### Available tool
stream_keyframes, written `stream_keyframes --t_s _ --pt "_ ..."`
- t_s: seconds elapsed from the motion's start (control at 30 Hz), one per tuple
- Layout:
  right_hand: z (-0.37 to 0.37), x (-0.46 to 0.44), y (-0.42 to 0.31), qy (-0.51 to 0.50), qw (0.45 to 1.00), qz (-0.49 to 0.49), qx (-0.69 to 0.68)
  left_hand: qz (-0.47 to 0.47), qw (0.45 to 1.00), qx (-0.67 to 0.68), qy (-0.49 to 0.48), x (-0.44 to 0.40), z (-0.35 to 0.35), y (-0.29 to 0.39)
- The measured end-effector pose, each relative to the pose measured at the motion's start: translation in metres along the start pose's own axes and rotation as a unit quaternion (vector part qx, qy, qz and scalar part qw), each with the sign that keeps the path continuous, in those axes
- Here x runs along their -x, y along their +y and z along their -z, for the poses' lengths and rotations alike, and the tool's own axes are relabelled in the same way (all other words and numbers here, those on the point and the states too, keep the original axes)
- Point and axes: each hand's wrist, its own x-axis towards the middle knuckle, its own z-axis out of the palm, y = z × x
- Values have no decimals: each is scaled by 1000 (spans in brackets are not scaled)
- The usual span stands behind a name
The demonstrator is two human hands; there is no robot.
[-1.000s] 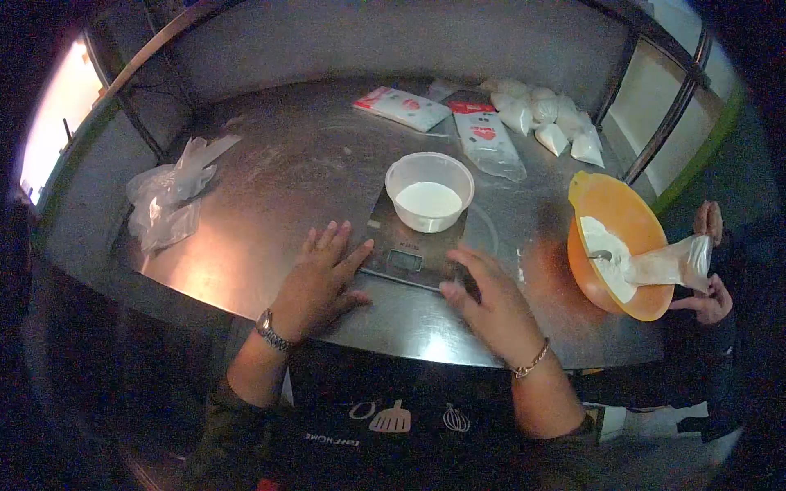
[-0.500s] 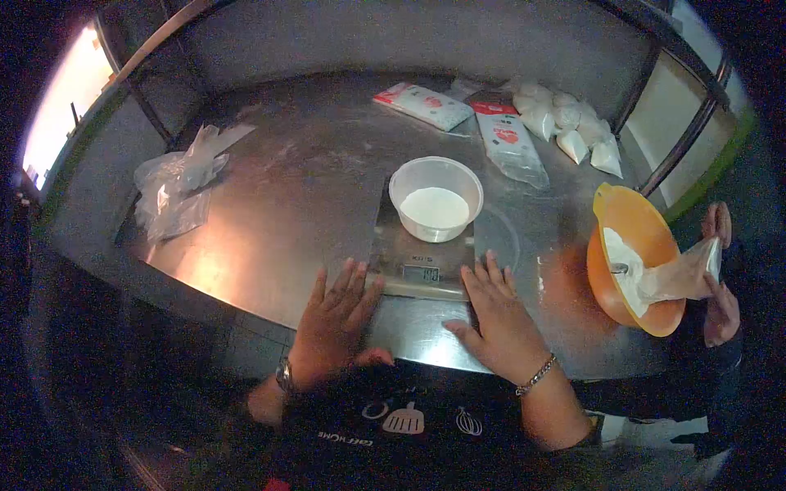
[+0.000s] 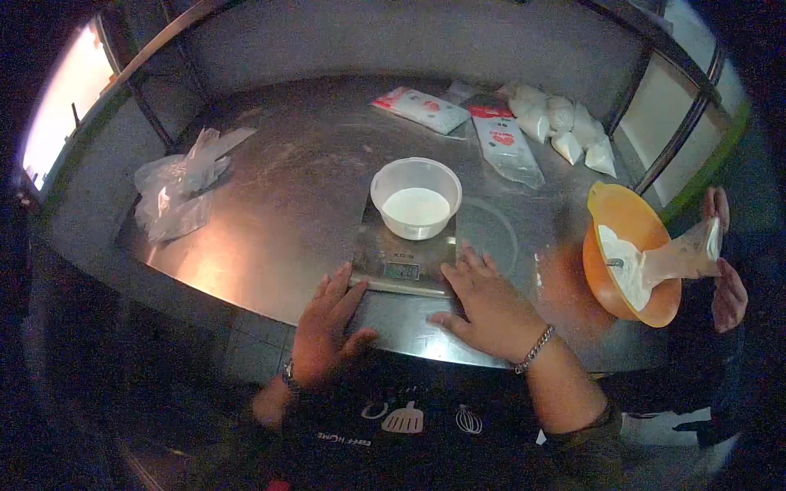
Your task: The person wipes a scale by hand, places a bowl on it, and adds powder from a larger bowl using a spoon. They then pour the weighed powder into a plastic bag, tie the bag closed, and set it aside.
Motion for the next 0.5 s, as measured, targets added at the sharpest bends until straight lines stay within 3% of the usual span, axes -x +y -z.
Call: stream_keyframes --t_s 0.3,0.5 --pt "8 -9 6 -29 996 75 31 49 982 175 49 9 10 -3" --pt "7 -14 18 -29 993 112 17 38 995 50 73 9 13 -2"
